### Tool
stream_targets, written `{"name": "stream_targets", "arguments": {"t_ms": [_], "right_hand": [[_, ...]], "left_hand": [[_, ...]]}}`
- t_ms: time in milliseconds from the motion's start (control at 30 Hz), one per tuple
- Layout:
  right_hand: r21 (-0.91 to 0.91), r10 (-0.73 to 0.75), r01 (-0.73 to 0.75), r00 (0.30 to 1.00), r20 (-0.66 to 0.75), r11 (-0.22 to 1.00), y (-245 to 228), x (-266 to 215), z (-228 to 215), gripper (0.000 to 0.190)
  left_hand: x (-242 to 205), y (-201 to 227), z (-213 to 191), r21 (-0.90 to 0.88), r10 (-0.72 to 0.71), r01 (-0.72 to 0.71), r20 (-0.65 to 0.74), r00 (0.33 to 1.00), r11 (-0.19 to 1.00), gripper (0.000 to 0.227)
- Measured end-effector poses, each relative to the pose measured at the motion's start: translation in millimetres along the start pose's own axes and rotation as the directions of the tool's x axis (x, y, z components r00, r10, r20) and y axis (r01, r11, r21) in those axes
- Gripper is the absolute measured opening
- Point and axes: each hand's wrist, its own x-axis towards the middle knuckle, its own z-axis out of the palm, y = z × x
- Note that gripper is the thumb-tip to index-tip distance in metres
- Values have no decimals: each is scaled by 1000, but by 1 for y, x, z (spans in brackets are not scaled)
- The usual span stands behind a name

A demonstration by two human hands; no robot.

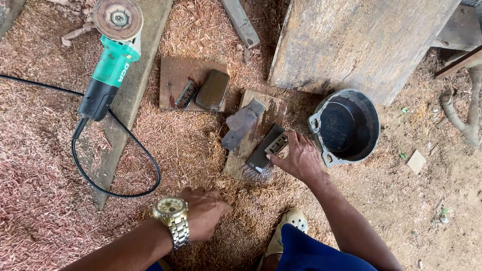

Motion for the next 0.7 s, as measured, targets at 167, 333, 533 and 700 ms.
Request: {"name": "stream_targets", "arguments": {"t_ms": [167, 333, 533, 700], "right_hand": [[-6, -16, 16, 1000, -4, 1000, -5, -3, -6, 105], [2, 22, -22, 999, 36, 1000, -19, -17, 20, 107], [-370, -566, 483, 809, -158, 794, -30, -25, 26, 107], [-271, -105, 64, 984, -141, 961, 45, 47, 9, 102]], "left_hand": [[-10, 6, -19, -25, -25, 26, 60, 998, 999, 34], [-3, 4, -12, -44, 33, -34, -20, 999, 998, 38], [-9, 1, -18, -6, 75, -75, -3, 997, 997, 31], [-10, 1, -18, 1, 58, -58, 9, 998, 998, 32]]}}
